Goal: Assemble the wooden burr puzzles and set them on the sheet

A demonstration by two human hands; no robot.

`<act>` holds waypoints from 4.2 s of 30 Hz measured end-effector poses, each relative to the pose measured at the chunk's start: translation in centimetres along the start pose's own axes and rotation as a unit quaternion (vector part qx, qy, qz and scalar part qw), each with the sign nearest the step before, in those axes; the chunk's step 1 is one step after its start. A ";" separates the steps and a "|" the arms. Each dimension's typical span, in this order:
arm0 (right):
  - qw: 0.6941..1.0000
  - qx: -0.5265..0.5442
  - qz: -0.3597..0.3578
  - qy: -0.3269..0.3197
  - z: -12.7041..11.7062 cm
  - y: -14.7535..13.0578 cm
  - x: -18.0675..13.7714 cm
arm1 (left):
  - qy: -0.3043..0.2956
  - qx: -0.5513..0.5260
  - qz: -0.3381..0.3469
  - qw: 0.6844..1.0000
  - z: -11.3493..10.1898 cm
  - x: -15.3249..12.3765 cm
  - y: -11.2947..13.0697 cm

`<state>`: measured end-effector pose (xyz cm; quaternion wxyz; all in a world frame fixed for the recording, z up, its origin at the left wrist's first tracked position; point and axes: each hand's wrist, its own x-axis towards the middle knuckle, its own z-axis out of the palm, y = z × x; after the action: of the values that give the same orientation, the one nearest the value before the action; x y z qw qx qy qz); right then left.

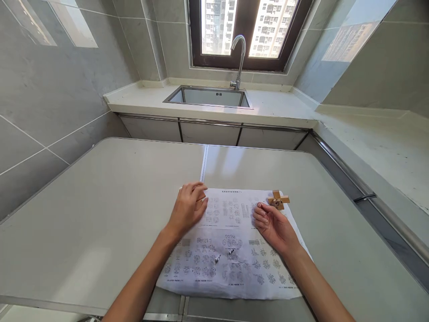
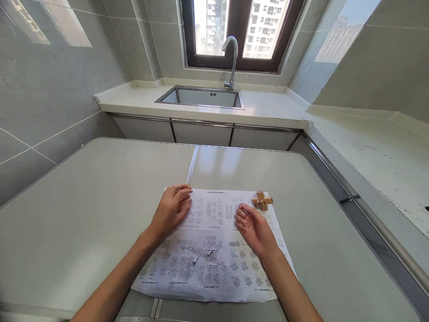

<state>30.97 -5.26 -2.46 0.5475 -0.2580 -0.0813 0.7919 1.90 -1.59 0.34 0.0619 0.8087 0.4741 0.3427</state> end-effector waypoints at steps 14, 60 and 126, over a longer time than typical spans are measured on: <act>1.000 -0.008 -0.001 0.006 0.1 0.0 -0.1 | -0.172 -0.047 -0.018 0.984 -1.5 -0.5 -3.5; 0.641 -0.705 -0.248 -0.174 0.8 5.1 -1.2 | -0.083 -0.078 -0.059 0.992 3.0 -1.6 1.0; 0.865 -0.493 -0.090 -0.001 1.6 3.3 -1.2 | -0.074 -0.289 0.002 0.955 3.0 -1.9 3.3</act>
<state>27.74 -7.39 -2.06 0.4176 -0.4855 -0.4848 0.5957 5.49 -4.26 -1.48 0.3268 0.7803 0.3475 0.4044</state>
